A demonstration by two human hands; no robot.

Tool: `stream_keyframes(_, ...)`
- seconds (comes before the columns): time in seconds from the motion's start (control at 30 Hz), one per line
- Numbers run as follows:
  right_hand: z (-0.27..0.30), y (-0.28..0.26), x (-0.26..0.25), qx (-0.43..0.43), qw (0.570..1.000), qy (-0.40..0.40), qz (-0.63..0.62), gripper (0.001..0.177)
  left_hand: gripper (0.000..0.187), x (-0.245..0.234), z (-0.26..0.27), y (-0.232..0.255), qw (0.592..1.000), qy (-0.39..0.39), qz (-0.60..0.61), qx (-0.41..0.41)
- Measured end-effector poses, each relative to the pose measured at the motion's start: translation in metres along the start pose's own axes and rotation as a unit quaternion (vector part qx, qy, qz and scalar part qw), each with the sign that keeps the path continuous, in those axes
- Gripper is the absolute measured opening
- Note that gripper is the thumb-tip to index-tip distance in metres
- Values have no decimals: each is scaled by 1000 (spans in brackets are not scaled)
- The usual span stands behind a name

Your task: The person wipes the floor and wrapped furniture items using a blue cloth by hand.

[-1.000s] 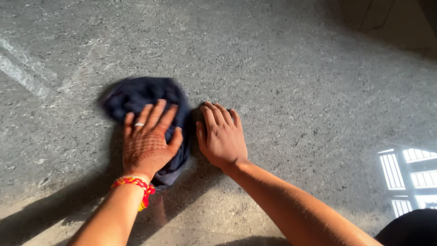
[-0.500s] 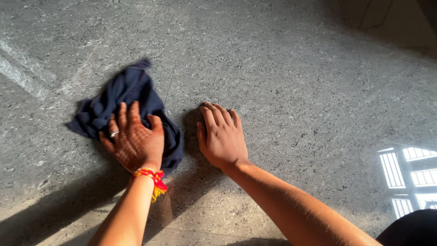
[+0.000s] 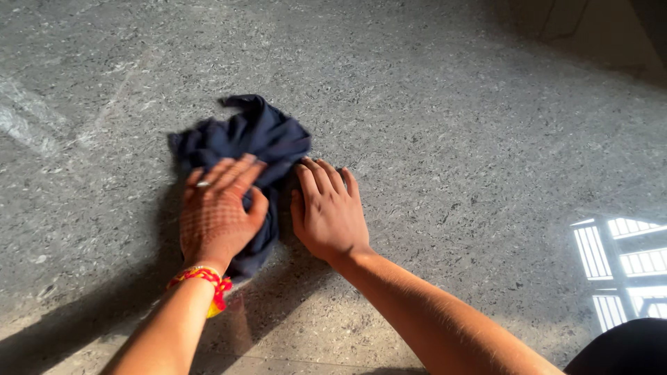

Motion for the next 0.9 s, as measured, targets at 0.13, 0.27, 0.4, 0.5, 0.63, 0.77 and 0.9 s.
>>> stream_keyframes(0.13, 0, 2, 2, 2, 1000, -3, 5, 46, 40, 3, 9, -29, 947, 145, -157, -240)
stream_keyframes(0.27, -1, 3, 4, 7, 1000, -9, 1, 46, 49, -3, 12, -37, 901, 211, -224, -307)
stream_keyframes(0.4, -1, 1, 3, 1, 1000, -7, 9, 47, 38, -4, 1, -12, 967, 15, -195, -162)
stream_keyframes(0.5, 0, 1, 1, -1, 1000, -8, 2, 48, 43, -6, -5, 8, 996, -24, -80, 43)
stream_keyframes(0.63, -2, 1, 0, 1, 1000, -11, 12, 47, 52, -3, -5, 14, 997, -15, -36, 69)
stream_keyframes(0.77, -1, 0, -1, -4, 1000, 4, 3, 45, 56, 11, -8, 7, 988, 40, -107, -102)
stream_keyframes(0.9, 0, -1, -1, -7, 1000, 10, 3, 43, 67, 26, -9, 7, 951, 112, -191, -216)
Point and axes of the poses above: each hand's wrist, its own z-axis away from the middle knuckle, its own x-axis out of the palm, y = z × x, the point moved 4 cm from there along -z, towards the middle knuckle
